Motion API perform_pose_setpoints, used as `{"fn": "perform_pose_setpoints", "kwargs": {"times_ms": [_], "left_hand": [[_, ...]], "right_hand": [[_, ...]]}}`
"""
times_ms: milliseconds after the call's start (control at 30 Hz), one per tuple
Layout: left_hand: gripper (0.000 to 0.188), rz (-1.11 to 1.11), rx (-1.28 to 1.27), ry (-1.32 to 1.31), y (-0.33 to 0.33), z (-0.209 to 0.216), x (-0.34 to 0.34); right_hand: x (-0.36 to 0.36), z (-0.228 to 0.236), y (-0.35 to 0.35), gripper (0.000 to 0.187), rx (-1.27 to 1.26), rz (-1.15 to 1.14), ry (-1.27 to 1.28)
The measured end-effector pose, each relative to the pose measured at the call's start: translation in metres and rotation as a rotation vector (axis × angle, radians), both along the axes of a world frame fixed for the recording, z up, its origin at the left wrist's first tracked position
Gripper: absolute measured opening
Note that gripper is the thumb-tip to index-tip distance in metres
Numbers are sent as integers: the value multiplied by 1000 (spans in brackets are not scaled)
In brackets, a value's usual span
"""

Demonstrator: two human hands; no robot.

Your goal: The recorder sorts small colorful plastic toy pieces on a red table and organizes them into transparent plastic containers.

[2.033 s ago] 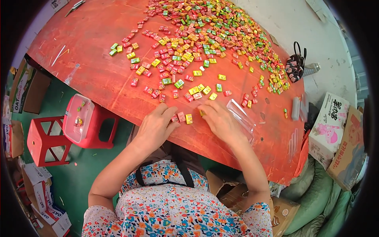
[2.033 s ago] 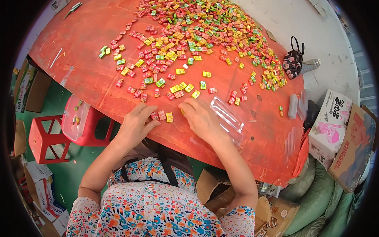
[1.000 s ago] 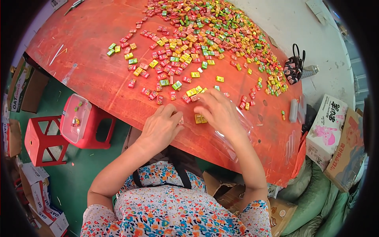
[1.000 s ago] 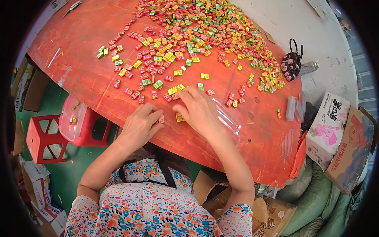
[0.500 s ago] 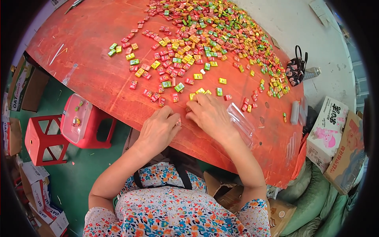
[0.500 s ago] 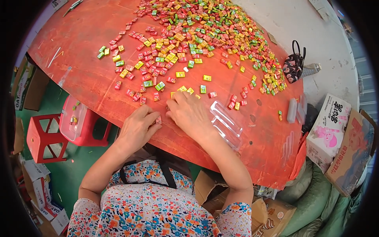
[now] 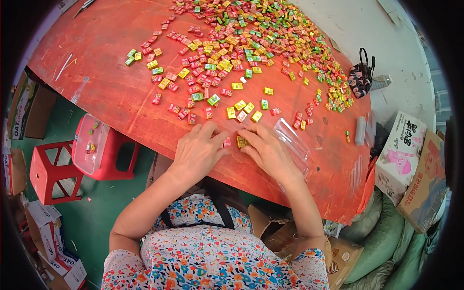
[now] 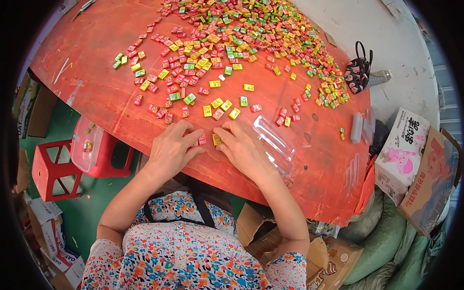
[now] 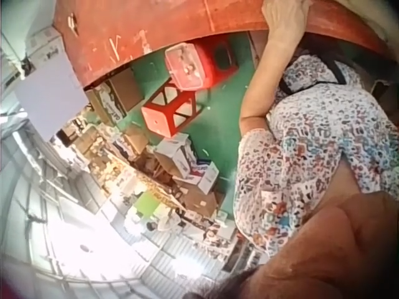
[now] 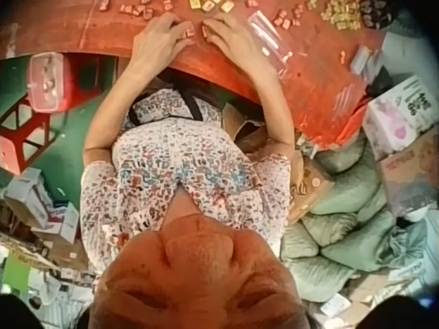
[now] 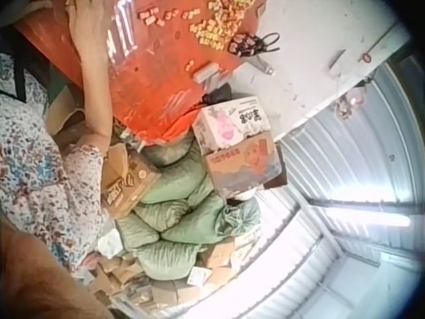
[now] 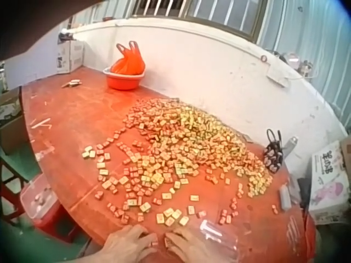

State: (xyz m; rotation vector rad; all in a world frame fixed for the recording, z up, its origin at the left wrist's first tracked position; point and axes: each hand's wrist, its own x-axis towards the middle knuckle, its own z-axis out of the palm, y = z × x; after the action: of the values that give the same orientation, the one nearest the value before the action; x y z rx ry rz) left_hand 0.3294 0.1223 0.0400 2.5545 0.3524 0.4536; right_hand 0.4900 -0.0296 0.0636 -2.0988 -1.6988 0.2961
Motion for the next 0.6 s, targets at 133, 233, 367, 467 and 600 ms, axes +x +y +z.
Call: {"fn": "perform_pose_setpoints", "kwargs": {"times_ms": [133, 233, 367, 467, 600], "left_hand": [[37, -25, 18, -7, -2, 0, 1], [39, -23, 20, -22, -2, -1, -1], [47, 19, -23, -46, -4, 8, -8], [50, 78, 124, -100, -10, 16, -4], [46, 32, 160, -109, -24, 15, 16]], "right_hand": [[-2, -10, 2, 38, 51, -25, 73], [-11, -9, 7, 38, 13, -33, 138], [1, -1, 5, 37, 101, -40, 151], [20, 2, 15, 34, 104, -168, 71], [16, 6, 40, 28, -82, -261, -154]]}}
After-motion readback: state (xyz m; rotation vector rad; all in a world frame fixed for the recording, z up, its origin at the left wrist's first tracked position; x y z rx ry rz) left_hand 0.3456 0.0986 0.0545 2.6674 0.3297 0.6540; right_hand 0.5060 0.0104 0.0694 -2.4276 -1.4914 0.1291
